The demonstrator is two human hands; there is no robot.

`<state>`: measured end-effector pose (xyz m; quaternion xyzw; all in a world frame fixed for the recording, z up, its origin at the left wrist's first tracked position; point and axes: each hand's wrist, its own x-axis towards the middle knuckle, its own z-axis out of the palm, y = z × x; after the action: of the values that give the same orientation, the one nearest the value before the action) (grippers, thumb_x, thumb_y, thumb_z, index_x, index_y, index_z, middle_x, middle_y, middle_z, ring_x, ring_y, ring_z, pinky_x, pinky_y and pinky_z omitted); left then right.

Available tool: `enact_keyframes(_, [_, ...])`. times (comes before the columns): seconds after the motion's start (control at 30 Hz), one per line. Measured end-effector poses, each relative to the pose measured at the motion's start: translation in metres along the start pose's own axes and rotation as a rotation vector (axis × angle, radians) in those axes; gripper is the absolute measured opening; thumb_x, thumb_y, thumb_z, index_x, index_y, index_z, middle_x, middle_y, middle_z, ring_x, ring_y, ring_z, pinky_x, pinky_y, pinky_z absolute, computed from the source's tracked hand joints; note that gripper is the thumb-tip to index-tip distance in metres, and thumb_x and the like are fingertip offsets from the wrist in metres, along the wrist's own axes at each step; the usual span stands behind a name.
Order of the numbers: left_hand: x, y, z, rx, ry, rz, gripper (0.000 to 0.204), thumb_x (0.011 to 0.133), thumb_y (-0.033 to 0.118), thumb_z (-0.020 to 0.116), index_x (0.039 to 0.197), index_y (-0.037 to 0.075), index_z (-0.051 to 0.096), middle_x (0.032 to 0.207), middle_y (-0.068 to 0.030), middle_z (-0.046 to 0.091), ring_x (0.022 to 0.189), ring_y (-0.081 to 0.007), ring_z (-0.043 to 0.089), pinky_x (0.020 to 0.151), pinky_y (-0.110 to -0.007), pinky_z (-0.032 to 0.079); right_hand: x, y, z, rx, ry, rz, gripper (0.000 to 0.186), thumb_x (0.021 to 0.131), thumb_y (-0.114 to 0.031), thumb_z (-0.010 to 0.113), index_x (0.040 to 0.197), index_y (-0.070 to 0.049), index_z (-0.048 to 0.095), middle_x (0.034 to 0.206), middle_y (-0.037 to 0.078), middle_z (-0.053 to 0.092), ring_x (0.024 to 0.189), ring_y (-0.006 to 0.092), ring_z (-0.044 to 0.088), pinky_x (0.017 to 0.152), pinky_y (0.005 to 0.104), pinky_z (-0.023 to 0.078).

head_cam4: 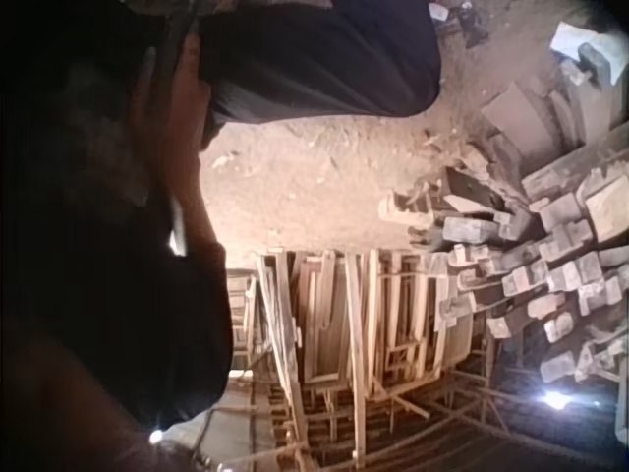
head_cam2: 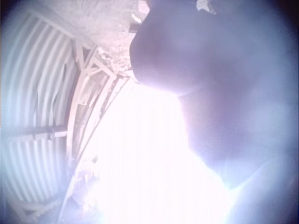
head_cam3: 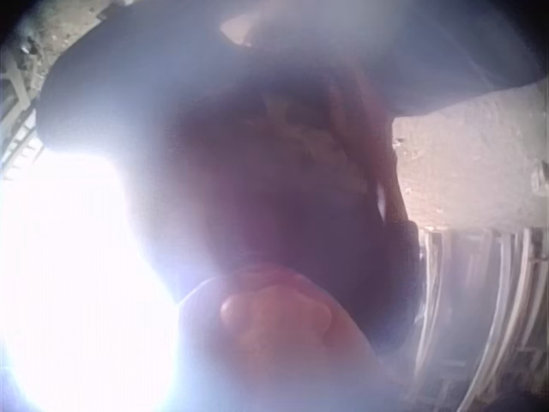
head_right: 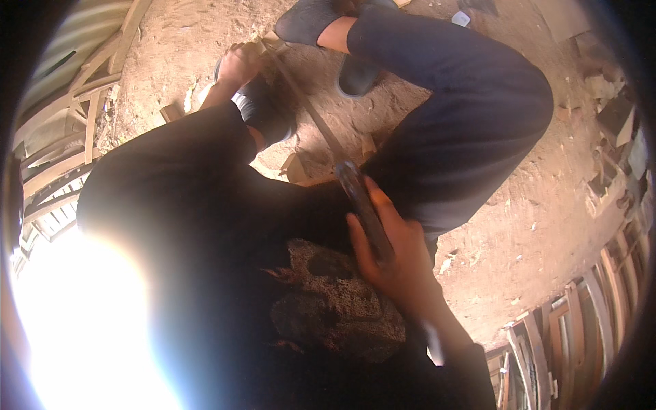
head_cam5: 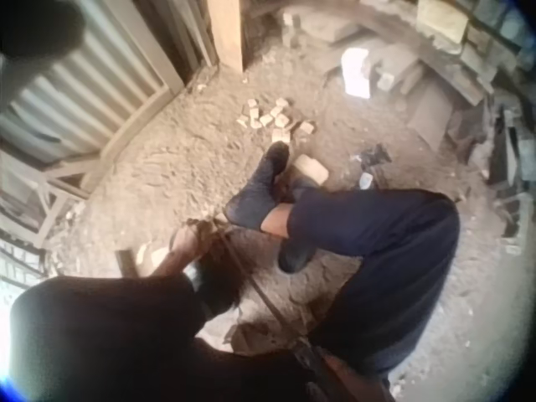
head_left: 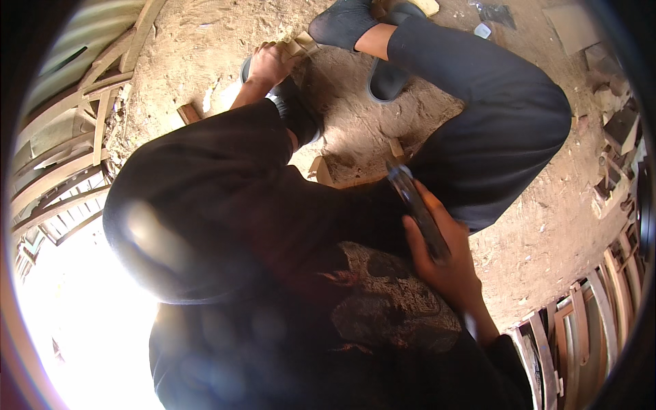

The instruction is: The person is sitting on the ground and using a hand saw to cut a small piece of wood held between their feet. The person repeatedly saws the wood back and forth, creating sawdust on the floor.

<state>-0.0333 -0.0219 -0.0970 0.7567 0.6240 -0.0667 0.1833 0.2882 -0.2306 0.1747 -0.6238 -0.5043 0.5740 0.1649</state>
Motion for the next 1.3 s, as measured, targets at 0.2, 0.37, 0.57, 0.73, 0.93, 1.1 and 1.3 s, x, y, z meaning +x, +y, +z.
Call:
enact_keyframes(0.2, [0.007, 0.006, 0.004, -0.014, 0.075, 0.074, 0.05, 0.081, 0.047, 0.067, 0.106, 0.004, 0.065, 0.104, -0.0187, 0.065, 0.106, -0.0336, 0.058, 0.094, -0.042, 0.046, 0.007, 0.011, 0.008, -0.083, 0.022, -0.038, 0.045, 0.089, -0.013, 0.061, 0.13, 0.0, 0.049, 0.073, 0.021, 0.064, 0.065, 0.0374, 0.067, 0.059, 0.0381, 0.051])
enact_keyframes(0.37, [0.009, 0.01, 0.007, -0.126, 0.021, 0.034, 0.05, 0.079, 0.048, 0.069, 0.102, 0.003, 0.066, 0.1, -0.0193, 0.066, 0.101, -0.0355, 0.061, 0.091, -0.044, 0.047, 0.009, 0.004, -0.003, -0.048, 0.02, 0.081, 0.042, 0.091, -0.008, 0.056, 0.13, 0.005, 0.049, 0.101, 0.02, 0.067, 0.081, 0.0221, 0.068, 0.072, 0.0293, 0.051])
enact_keyframes(0.57, [0.002, -0.001, 0.005, -0.058, 0.1, 0.065, 0.051, 0.08, 0.049, 0.067, 0.103, 0.003, 0.066, 0.098, -0.0198, 0.066, 0.099, -0.0367, 0.061, 0.091, -0.044, 0.047, -0.006, 0.019, 0.002, -0.064, 0.027, -0.059, 0.042, 0.091, -0.008, 0.057, 0.131, 0.004, 0.048, 0.094, 0.017, 0.067, 0.075, 0.0209, 0.067, 0.07, 0.0299, 0.05])
enact_keyframes(0.73, [0.008, 0.015, 0.002, -0.158, 0.041, 0.053, 0.05, 0.078, 0.048, 0.07, 0.104, 0.004, 0.068, 0.1, -0.0204, 0.066, 0.102, -0.0367, 0.061, 0.092, -0.043, 0.047, 0.023, 0.013, 0.012, -0.086, 0.003, -0.009, 0.042, 0.091, -0.009, 0.056, 0.131, 0.003, 0.049, 0.079, 0.012, 0.067, 0.064, 0.0227, 0.066, 0.063, 0.032, 0.049])
enact_keyframes(0.93, [0.004, -0.004, -0.009, -0.185, -0.033, 0.011, 0.054, 0.075, 0.046, 0.074, 0.109, 0.005, 0.067, 0.101, -0.021, 0.067, 0.099, -0.0354, 0.064, 0.09, -0.043, 0.049, -0.007, 0.021, -0.012, -0.047, 0.035, 0.001, 0.042, 0.09, -0.01, 0.059, 0.13, 0.002, 0.051, 0.071, 0.015, 0.061, 0.062, 0.0143, 0.062, 0.061, 0.0281, 0.047])
enact_keyframes(1.1, [0.005, 0.008, -0.019, -0.205, -0.086, -0.038, 0.05, 0.074, 0.041, 0.074, 0.11, 0.007, 0.067, 0.1, -0.0202, 0.068, 0.097, -0.0354, 0.065, 0.088, -0.043, 0.05, 0.036, 0.007, 0.009, -0.073, -0.077, 0.061, 0.045, 0.088, -0.008, 0.061, 0.129, 0.004, 0.049, 0.085, 0.022, 0.067, 0.072, 0.03, 0.07, 0.064, 0.0346, 0.052])
enact_keyframes(1.3, [0.012, 0.002, -0.02, -0.228, -0.161, -0.067, 0.053, 0.074, 0.039, 0.076, 0.115, 0.007, 0.065, 0.102, -0.0192, 0.068, 0.098, -0.0332, 0.066, 0.088, -0.04, 0.052, -0.004, 0.023, -0.004, -0.096, 0.068, -0.102, 0.043, 0.09, -0.012, 0.06, 0.129, 0.002, 0.05, 0.085, 0.019, 0.066, 0.07, 0.0239, 0.066, 0.064, 0.0327, 0.05])
